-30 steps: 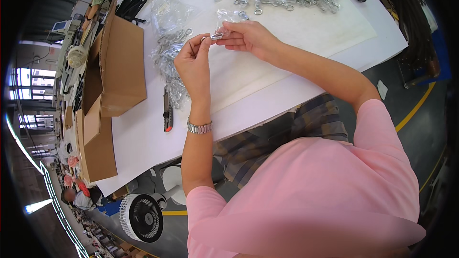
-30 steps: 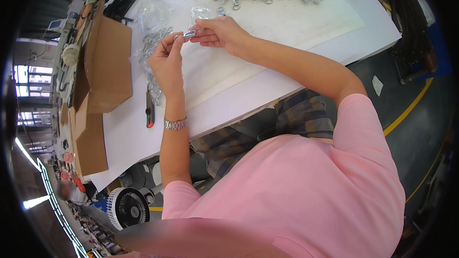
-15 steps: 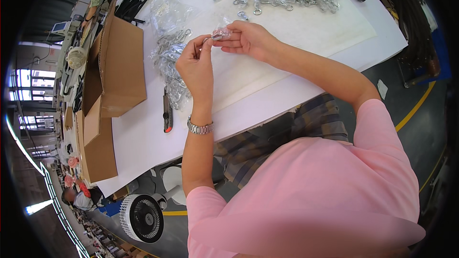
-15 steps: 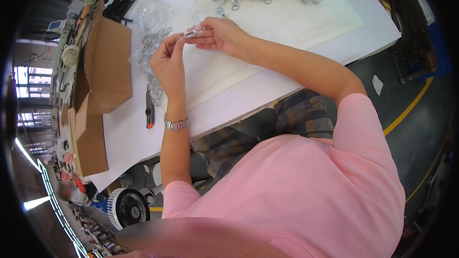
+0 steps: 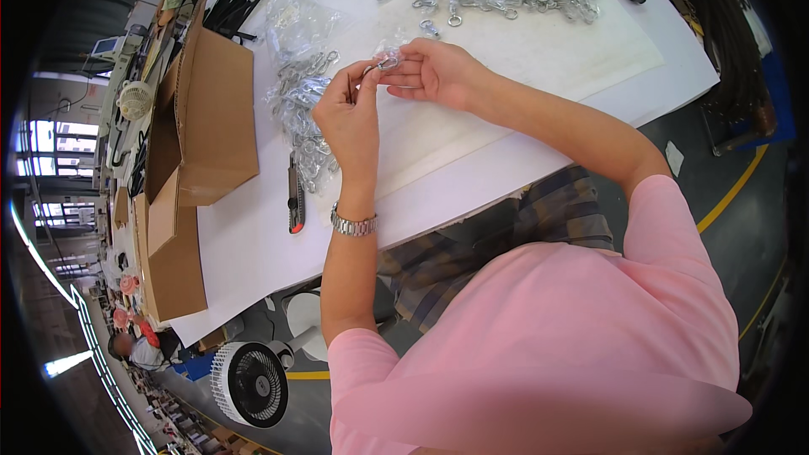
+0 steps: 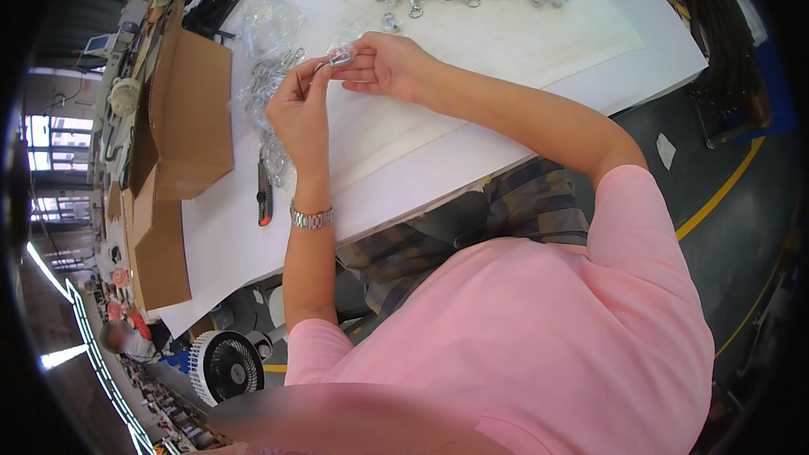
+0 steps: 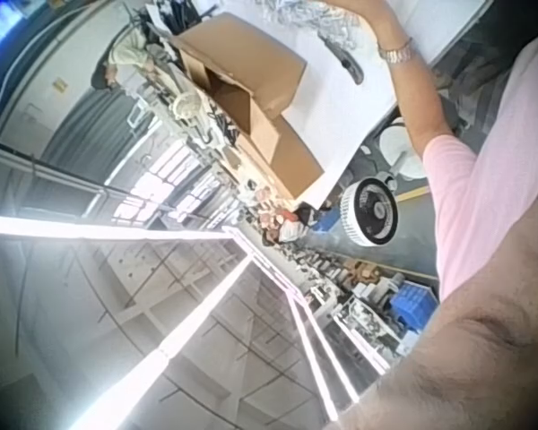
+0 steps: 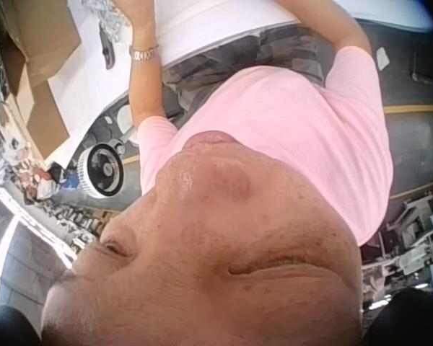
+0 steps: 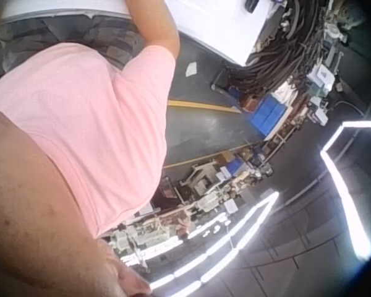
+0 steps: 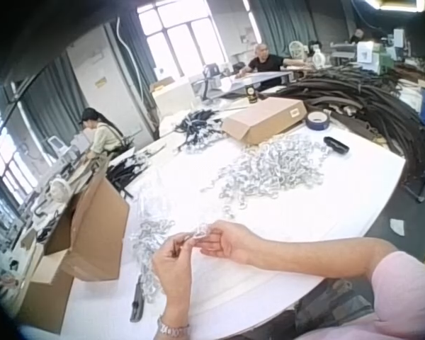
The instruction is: Attaching metal swivel clips to strings in a workshop environment.
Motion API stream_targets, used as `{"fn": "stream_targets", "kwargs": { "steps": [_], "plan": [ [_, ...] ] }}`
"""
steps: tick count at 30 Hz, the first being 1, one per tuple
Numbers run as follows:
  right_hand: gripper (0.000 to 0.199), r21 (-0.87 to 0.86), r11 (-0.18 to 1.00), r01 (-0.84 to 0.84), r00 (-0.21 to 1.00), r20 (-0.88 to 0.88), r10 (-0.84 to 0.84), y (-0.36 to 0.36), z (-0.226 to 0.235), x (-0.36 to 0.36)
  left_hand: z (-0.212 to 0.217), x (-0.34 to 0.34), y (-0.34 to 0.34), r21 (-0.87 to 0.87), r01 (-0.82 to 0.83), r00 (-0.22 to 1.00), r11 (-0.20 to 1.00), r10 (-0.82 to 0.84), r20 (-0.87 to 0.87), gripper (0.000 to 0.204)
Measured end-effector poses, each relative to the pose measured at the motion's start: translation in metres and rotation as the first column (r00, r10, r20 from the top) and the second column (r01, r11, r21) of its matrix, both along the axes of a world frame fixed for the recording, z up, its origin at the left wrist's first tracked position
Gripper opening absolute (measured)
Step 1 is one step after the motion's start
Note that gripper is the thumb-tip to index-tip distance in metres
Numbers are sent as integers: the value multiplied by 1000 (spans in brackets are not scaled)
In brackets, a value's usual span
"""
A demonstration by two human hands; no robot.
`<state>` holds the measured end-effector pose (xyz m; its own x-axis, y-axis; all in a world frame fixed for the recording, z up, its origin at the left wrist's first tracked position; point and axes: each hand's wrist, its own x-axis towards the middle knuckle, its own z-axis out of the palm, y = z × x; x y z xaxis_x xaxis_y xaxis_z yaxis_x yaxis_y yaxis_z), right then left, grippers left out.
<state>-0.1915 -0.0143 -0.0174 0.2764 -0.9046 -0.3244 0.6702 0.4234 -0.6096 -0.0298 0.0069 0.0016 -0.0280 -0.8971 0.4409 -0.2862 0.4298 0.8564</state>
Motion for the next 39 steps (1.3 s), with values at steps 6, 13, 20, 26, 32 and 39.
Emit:
{"fn": "stream_targets", "kwargs": {
  "steps": [6, 13, 20, 26, 32, 39],
  "plan": [
    [34, 6, 1000, -2, 997, 78, 1, -2, -2, -4, 5, 1, 2, 51, -36, 999, 998, 35, 27, 12],
    [29, -27, 999, -31, 996, 87, 33, -3, -5, -2, 0, 4, -2, 12, -67, 998, 998, 67, 7, 12],
    [23, -55, 995, -83, 992, 86, 87, -3, -9, 2, 1, -1, 0, -22, -60, 998, 998, 60, -25, 12],
    [22, -117, 983, -142, 979, 131, 157, -4, -13, 3, 1, 0, -1, 14, -16, 1000, 1000, 16, -17, 11],
    [24, -277, 952, -133, 991, -56, 122, -2, -14, 8, -5, -2, -4, -38, -17, 1000, 999, 17, 8, 8],
    [27, -393, 913, -110, 975, -222, 22, -2, -13, 3, -1, 10, -16, 108, 97, 995, 989, -95, -19, 14]
  ]
}}
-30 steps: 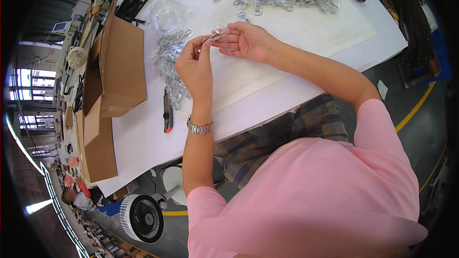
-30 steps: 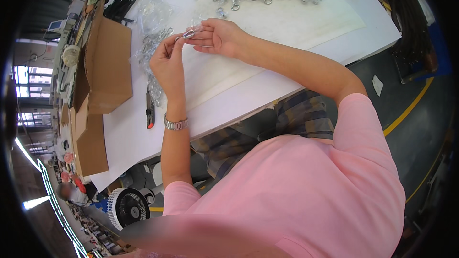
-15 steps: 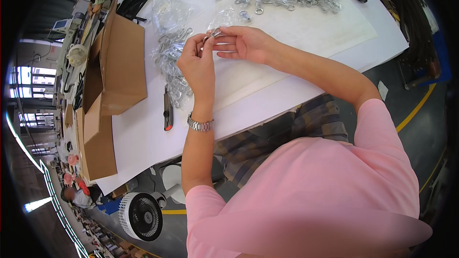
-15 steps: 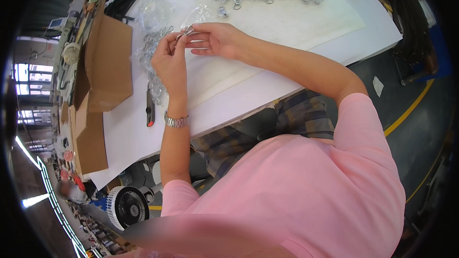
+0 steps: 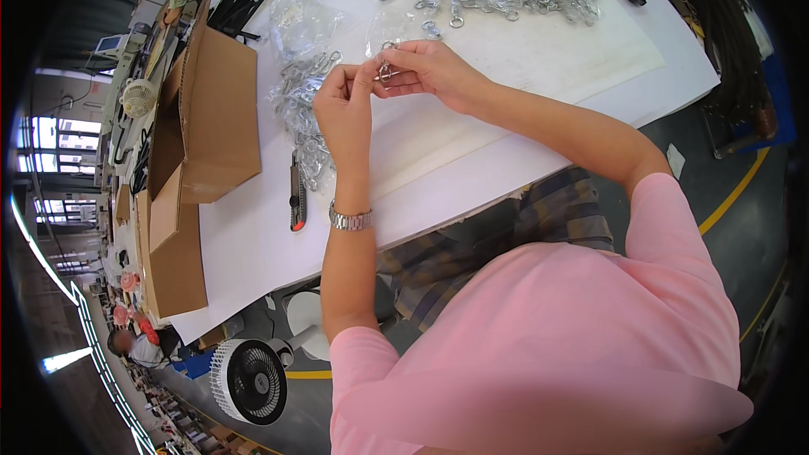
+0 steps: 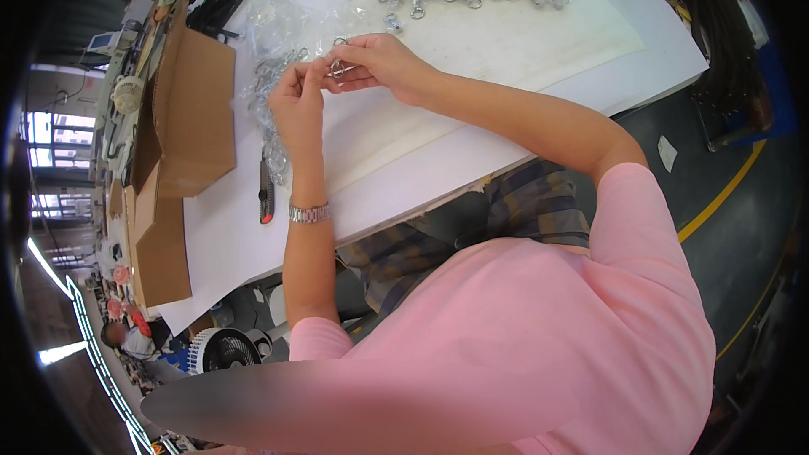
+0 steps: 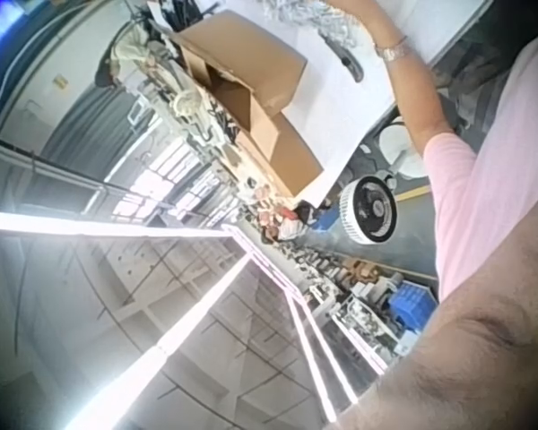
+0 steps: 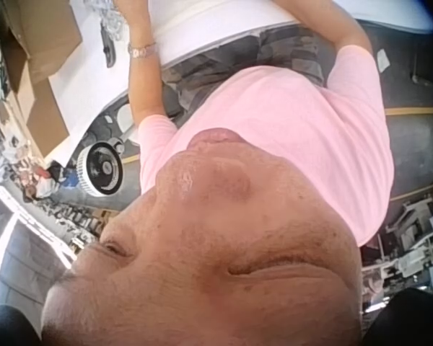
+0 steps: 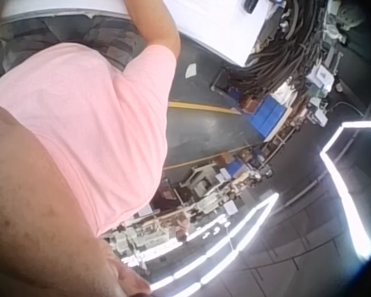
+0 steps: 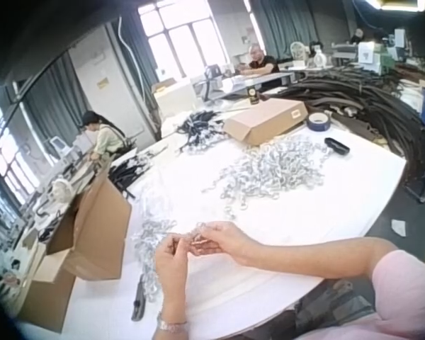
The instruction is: Attaching metal swivel clips to strings in a workshop environment.
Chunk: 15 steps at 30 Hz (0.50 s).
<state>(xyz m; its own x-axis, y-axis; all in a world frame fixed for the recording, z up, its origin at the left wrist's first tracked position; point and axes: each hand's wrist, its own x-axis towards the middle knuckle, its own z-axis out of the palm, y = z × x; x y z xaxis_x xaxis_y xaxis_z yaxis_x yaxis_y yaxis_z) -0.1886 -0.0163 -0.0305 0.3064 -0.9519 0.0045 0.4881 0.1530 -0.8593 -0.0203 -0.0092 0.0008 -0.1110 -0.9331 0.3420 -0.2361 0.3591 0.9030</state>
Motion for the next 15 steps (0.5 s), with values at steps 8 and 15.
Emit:
{"fn": "stream_targets", "kwargs": {
  "steps": [8, 15],
  "plan": [
    [26, -47, 986, -163, 975, -164, 153, 6, 8, -2, 4, 14, -4, 167, 30, 980, 985, 3, -197, 19],
    [23, -96, 991, -89, 964, -258, 62, -1, 2, -7, 0, 20, -6, 295, 175, 970, 939, -114, -214, 14]
  ]
}}
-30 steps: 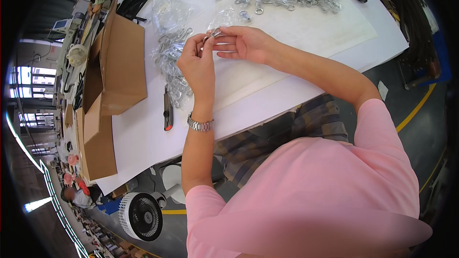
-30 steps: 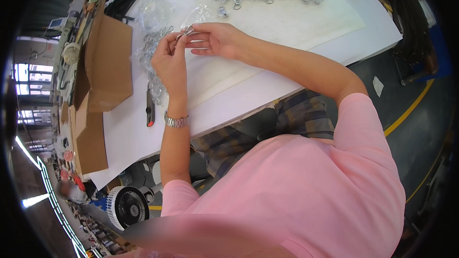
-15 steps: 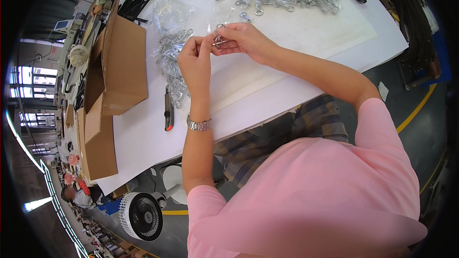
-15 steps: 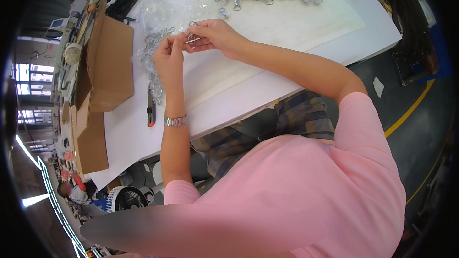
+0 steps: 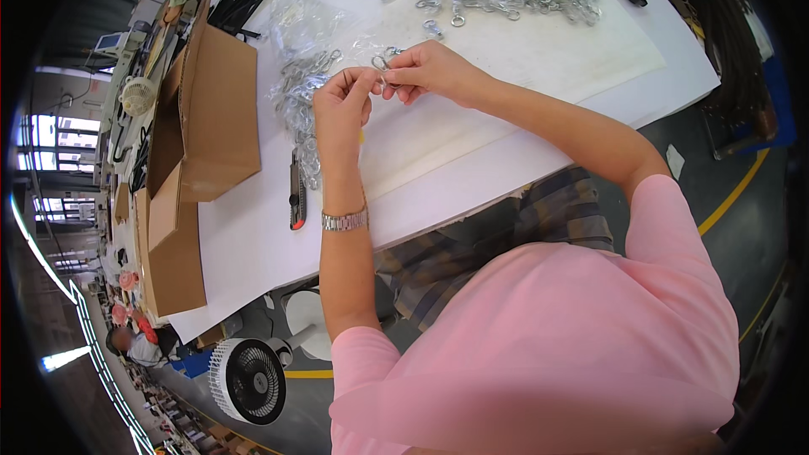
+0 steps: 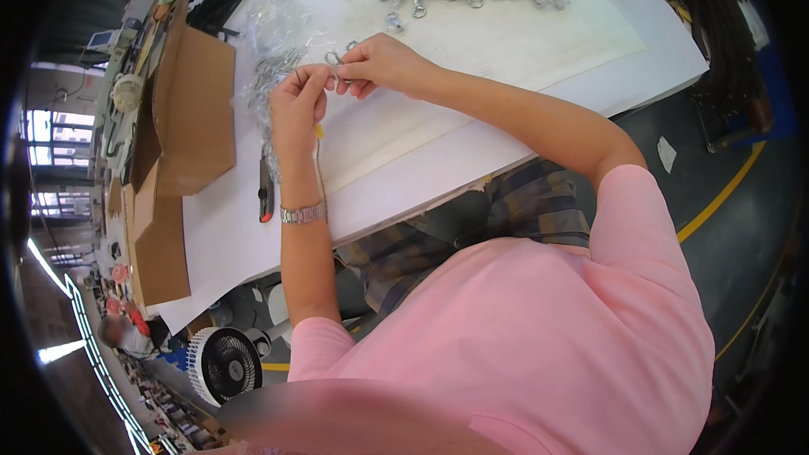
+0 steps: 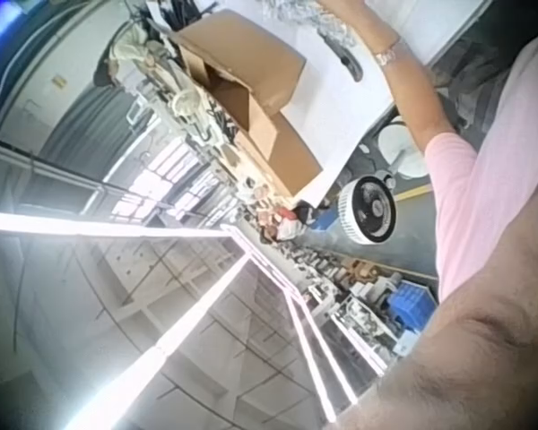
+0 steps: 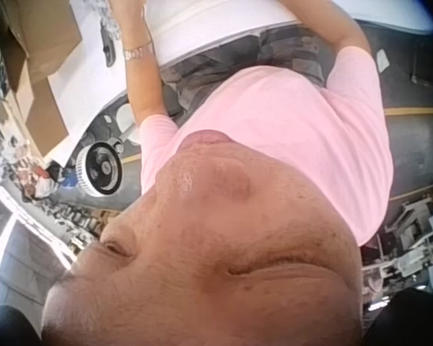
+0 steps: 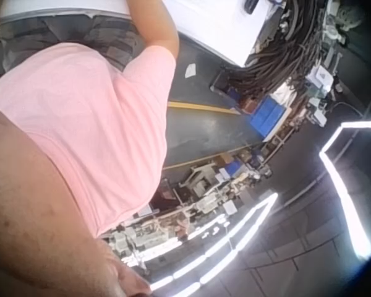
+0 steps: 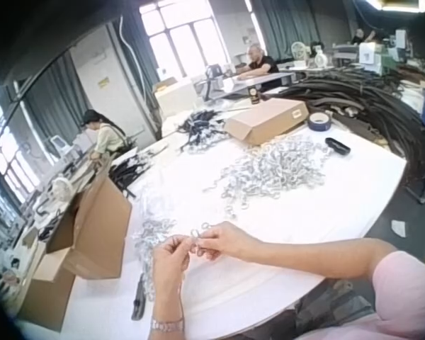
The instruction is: Attaching metal swivel clips to strings in a workshop environment.
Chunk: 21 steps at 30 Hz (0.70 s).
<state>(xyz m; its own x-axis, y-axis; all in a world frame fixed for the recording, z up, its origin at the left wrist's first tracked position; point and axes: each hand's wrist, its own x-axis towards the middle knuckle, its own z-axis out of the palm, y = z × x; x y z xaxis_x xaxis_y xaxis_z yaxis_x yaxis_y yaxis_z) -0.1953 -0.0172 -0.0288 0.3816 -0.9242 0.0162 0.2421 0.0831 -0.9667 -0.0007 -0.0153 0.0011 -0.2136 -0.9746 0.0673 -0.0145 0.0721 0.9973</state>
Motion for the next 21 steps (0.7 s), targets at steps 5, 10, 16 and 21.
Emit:
{"fn": "stream_targets", "kwargs": {
  "steps": [5, 10, 16, 21],
  "plan": [
    [20, -1, 997, -81, 995, -58, 81, -1, 5, -4, 6, 9, -4, 73, 63, 991, 995, -54, -122, 17],
    [22, 48, 966, -254, 966, -45, 256, -4, 6, -8, 4, 11, -6, 142, 139, 983, 980, -119, -142, 17],
    [24, -72, 988, -137, 958, -265, 114, 9, 22, -2, -1, 2, -3, 108, 25, 996, 994, -15, -93, 15],
    [25, -471, 881, -42, 804, -539, -250, 16, 19, 1, -1, -9, 0, 77, -47, 991, 996, 56, -122, 12]
  ]
}}
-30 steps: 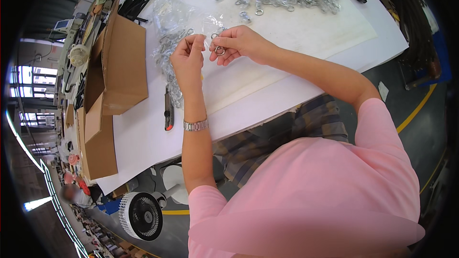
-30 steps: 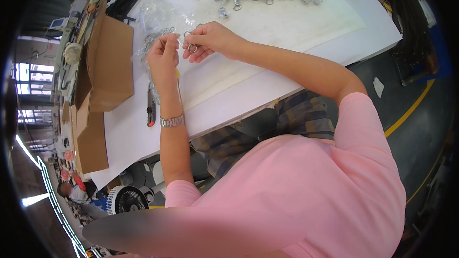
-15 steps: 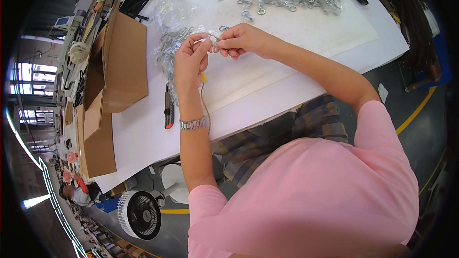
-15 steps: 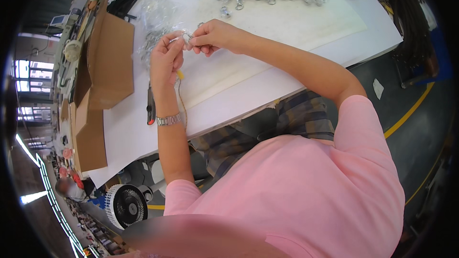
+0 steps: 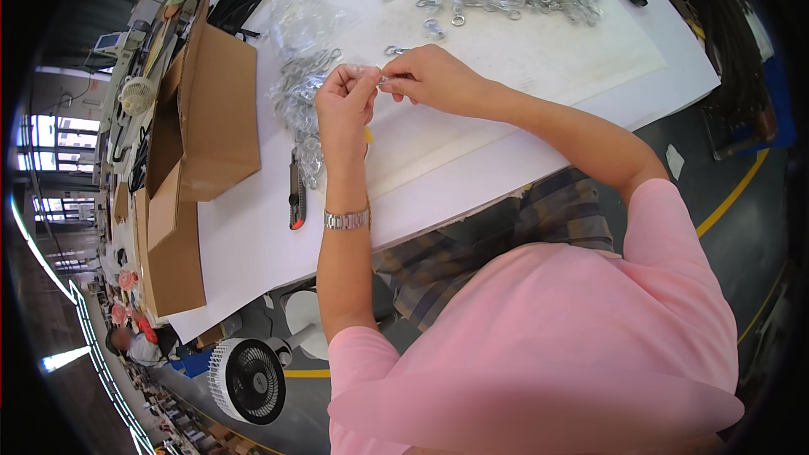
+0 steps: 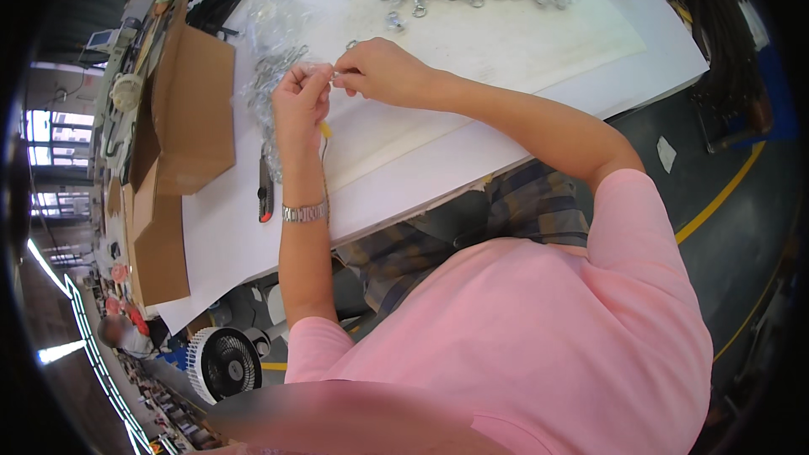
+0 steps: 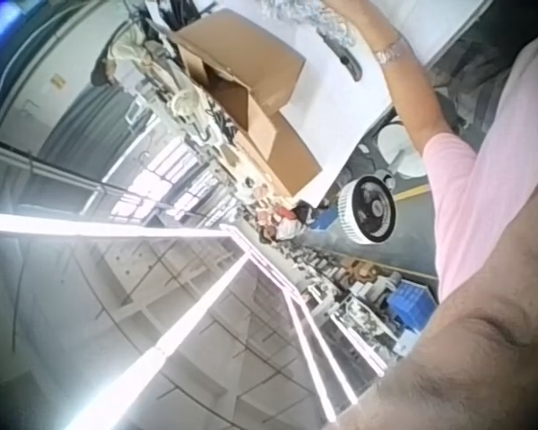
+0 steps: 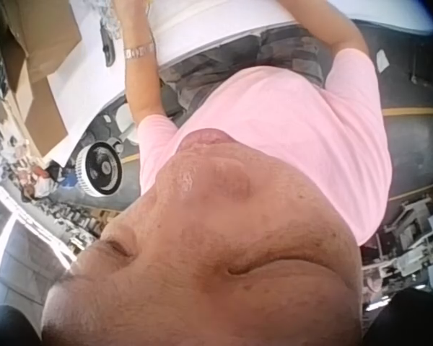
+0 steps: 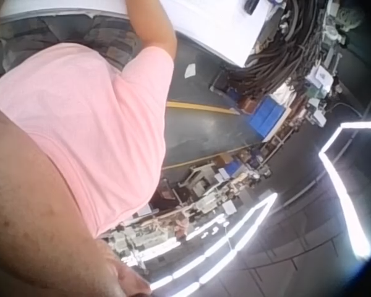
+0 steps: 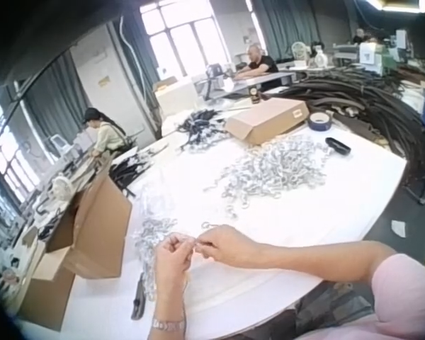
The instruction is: Attaching metal swivel clips to strings in a workshop environment.
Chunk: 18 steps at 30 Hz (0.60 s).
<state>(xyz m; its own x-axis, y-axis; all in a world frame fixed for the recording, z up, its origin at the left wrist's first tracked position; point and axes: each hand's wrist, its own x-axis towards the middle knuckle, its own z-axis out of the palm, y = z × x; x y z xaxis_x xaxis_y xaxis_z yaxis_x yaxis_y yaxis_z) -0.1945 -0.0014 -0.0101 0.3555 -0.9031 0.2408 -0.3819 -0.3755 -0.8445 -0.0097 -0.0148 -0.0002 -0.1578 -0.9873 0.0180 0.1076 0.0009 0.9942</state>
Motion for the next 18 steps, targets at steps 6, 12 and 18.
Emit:
{"fn": "stream_targets", "kwargs": {
  "steps": [6, 12, 18],
  "plan": [
    [21, -235, 969, 81, 996, -18, -88, -1, 2, -2, -2, 15, -7, 30, -6, 950, 1000, 15, -312, 5],
    [19, -497, 857, 139, 974, -87, -209, -10, -10, -6, -4, 23, -15, 33, 11, 1000, 999, -12, 24, 30],
    [13, -547, 835, 61, 918, -298, -262, -11, -13, -8, 16, 20, -1, 22, 388, 906, 921, -385, 177, 37]
  ]
}}
